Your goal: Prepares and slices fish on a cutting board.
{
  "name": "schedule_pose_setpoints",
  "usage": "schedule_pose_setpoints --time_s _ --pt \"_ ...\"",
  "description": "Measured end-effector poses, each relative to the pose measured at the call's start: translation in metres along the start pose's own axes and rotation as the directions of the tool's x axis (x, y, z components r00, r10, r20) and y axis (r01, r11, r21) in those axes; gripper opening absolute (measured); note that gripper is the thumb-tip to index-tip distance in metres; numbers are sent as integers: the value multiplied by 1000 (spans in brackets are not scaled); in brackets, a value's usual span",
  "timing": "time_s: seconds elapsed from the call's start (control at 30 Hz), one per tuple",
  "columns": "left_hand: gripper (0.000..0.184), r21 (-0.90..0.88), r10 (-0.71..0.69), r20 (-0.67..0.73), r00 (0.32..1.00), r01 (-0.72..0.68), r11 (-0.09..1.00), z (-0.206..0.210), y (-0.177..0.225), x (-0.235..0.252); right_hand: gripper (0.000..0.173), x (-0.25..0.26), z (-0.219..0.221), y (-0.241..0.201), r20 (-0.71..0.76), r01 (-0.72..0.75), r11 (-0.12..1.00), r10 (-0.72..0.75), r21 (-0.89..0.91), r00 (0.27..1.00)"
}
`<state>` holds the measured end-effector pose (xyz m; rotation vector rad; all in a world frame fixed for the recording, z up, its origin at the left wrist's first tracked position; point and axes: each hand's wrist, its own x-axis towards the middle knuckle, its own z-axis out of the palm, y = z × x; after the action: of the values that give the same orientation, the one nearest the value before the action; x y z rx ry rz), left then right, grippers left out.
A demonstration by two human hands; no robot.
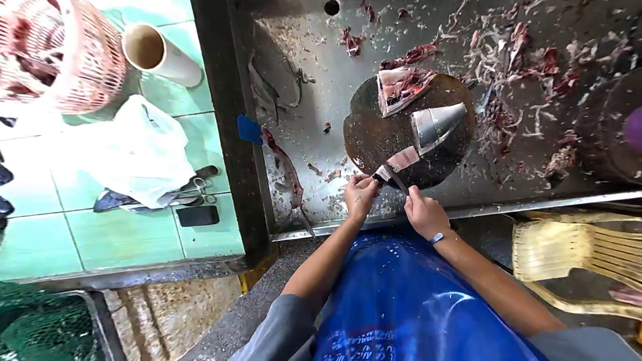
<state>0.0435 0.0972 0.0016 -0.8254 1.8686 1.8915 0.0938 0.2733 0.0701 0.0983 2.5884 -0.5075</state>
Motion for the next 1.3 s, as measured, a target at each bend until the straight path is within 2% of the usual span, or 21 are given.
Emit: schedule_pose_setpoints --time_s 0.03,0.1,0.13,0.17,0.2,0.23,0.27,0.3,0.4,0.47,0.53,0.6,0.63,0.7,0.77,0.83,0.9,0.97,1.13,1.2,1.3 --pt "38 -7 5 5 1000 -5 1000 -1 -1 2 32 -3 -5 -6 -128 69 997 -65 30 990" --pt "39 -34 6 16 1000 -6 999 -2 -4 4 31 -8 -8 -16 -381 227 972 -184 70 906" --pt "39 -42 9 21 1000 -8 999 -2 -4 4 32 -7 -5 -17 -441 266 962 -211 66 872" --pt "39 -49 12 23 1000 -10 999 -2 -4 5 32 -4 1 -16 -427 250 967 -207 45 880" --pt "38 -49 12 25 1000 -11 999 -2 -3 5 32 0 9 -14 -305 153 988 -138 24 942" --pt "36 -43 9 25 1000 -8 999 -3 -3 4 33 6 15 -14 -85 -11 1000 10 -10 996" --pt "35 -37 5 23 1000 -4 999 -4 -3 2 34 13 19 -14 79 -128 990 133 -58 988" --pt "34 -44 3 19 1000 -2 999 -5 -2 1 35 18 19 -15 158 -181 979 194 -90 968" --pt "36 -83 43 -15 999 -44 996 -14 4 -2 34 23 10 -19 209 -189 978 205 -93 956" --pt "38 -162 116 -46 992 -122 979 -13 17 -4 32 23 -4 -16 208 -175 984 174 -14 963" --pt "36 -250 173 -72 982 -186 950 -4 33 -8 32 13 -11 2 205 -153 969 113 194 972" --pt "36 -270 236 -58 970 -243 932 16 49 -9 39 -5 -9 37 228 -196 870 100 453 969" --pt "35 -198 276 -37 960 -278 940 29 54 -7 38 -14 -7 57 237 -240 795 124 557 963" --pt "38 217 343 50 938 -345 913 49 51 4 35 -35 1 97 253 -312 681 189 663 949" --pt "53 611 376 180 909 -403 681 58 42 15 31 -51 5 133 325 -390 610 221 690 920" --pt "69 769 433 293 852 -479 423 61 36 18 29 -58 6 158 407 -455 564 218 689 887" --pt "78 800 433 391 812 -532 276 61 32 15 29 -60 8 170 481 -507 530 201 679 854" --pt "67 778 467 447 763 -589 218 60 29 21 29 -51 9 172 513 -522 511 172 683 841" --pt "53 756 422 545 724 -642 125 49 47 41 28 -11 -1 149 554 -484 602 82 635 828" --pt "50 776 435 522 734 -621 116 35 60 55 29 7 -4 130 563 -472 634 69 613 823" --pt "50 809 452 449 771 -565 161 13 88 84 31 39 -10 90 558 -483 619 85 619 825"
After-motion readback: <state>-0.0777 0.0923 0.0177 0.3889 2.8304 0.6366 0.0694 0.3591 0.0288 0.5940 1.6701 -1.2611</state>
